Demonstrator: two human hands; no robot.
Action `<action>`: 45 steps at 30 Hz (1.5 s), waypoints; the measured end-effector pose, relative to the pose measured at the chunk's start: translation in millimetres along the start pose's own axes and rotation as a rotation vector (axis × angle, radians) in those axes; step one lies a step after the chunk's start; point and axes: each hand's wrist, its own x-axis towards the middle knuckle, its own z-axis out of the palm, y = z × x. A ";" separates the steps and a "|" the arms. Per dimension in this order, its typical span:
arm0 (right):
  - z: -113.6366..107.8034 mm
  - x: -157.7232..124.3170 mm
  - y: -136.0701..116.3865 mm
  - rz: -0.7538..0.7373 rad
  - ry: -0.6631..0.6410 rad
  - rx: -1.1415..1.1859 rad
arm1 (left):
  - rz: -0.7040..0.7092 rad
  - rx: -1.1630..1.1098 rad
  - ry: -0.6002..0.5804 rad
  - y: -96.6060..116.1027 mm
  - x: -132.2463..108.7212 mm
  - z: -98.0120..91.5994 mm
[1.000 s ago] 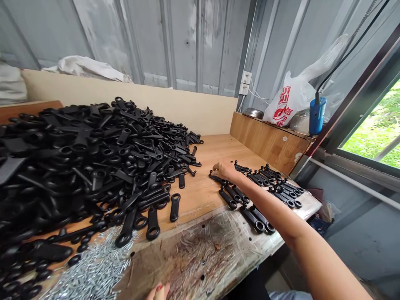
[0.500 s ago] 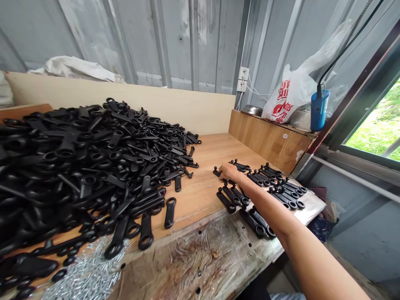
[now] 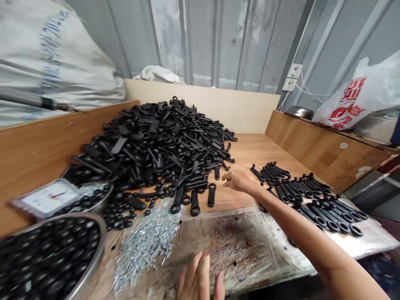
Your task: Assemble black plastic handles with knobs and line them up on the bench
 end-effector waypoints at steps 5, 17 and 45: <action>29.4 -24.4 -63.3 -0.259 -0.075 0.020 | 0.065 -0.050 -0.027 8.0 9.2 -15.6; 15.7 -114.3 -126.3 -0.194 -0.389 0.823 | -0.303 -0.319 0.001 -0.1 14.3 -49.4; 56.3 21.3 -236.5 -0.259 -0.071 0.402 | -1.219 -1.259 -0.066 -86.6 40.0 -77.9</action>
